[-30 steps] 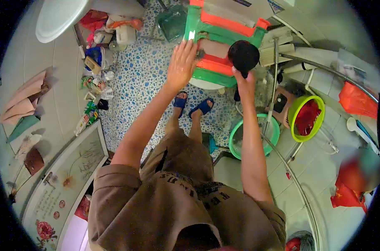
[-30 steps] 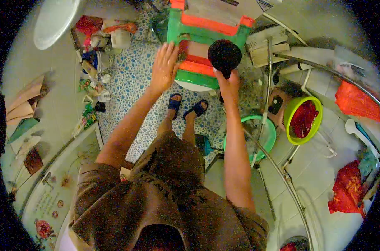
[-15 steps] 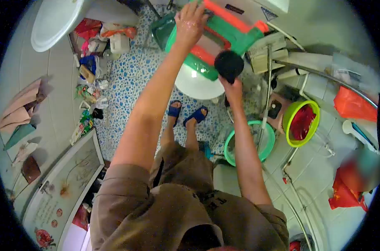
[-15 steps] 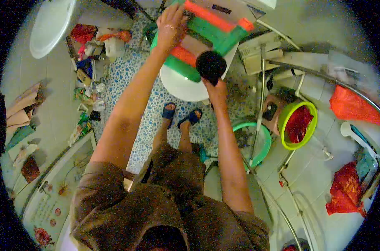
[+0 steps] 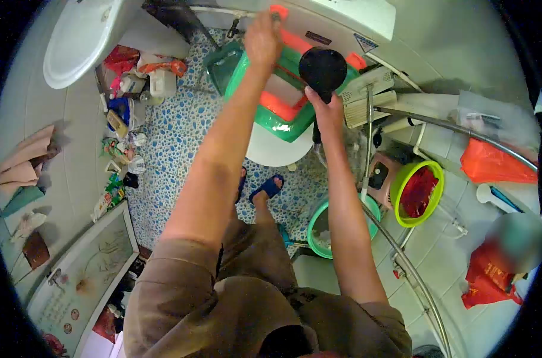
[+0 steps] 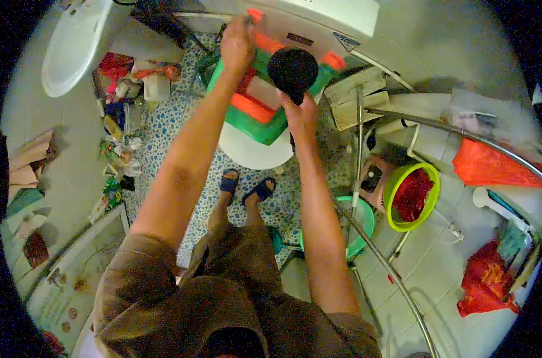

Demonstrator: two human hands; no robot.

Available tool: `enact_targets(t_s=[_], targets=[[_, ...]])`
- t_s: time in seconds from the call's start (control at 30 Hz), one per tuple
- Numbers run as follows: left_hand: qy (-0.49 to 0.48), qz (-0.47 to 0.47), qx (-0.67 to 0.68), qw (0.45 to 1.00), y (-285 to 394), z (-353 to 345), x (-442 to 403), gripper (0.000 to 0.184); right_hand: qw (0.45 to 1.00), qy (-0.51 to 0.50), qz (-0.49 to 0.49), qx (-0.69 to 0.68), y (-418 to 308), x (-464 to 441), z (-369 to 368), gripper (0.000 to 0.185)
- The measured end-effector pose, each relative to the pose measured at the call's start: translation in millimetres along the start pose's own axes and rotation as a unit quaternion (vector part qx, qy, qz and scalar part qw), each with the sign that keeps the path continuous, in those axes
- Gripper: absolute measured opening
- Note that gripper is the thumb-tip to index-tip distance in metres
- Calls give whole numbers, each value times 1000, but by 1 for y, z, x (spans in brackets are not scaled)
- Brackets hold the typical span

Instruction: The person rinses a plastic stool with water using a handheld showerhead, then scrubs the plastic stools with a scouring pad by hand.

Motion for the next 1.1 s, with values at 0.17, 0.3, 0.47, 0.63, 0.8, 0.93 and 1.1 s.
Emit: enact_targets(t_s=[0.17,0.3,0.47,0.63,0.8,0.93,1.1], targets=[[-113,-308,108,938,28,43,51,55,997,0,-30,-66,-11,15,0,46],[-120,-241,85,959,7,25,28,61,999,-6,-6,36,9,0,-6,45],[-149,-284,42,946,13,41,89,51,998,4,-37,-45,18,11,5,48],[-102,-169,118,973,17,48,90,56,995,7,-38,-90,17,5,-8,42],[-175,-232,214,933,66,30,147,55,987,39,-30,-153,-1,16,-2,41],[-120,-239,56,962,-1,61,60,49,995,10,13,-93,-2,10,-3,45],[-92,-253,72,960,6,67,120,51,995,19,10,-98,10,11,0,48]])
Point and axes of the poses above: each hand's wrist, its own x-axis away from the middle knuckle, its own z-axis out of the back of the hand, y = z × x, the point moved 8 cm from there along -x, towards the middle knuckle, and after that the axes turned 9 degrees about z, right-handed, at the moved point
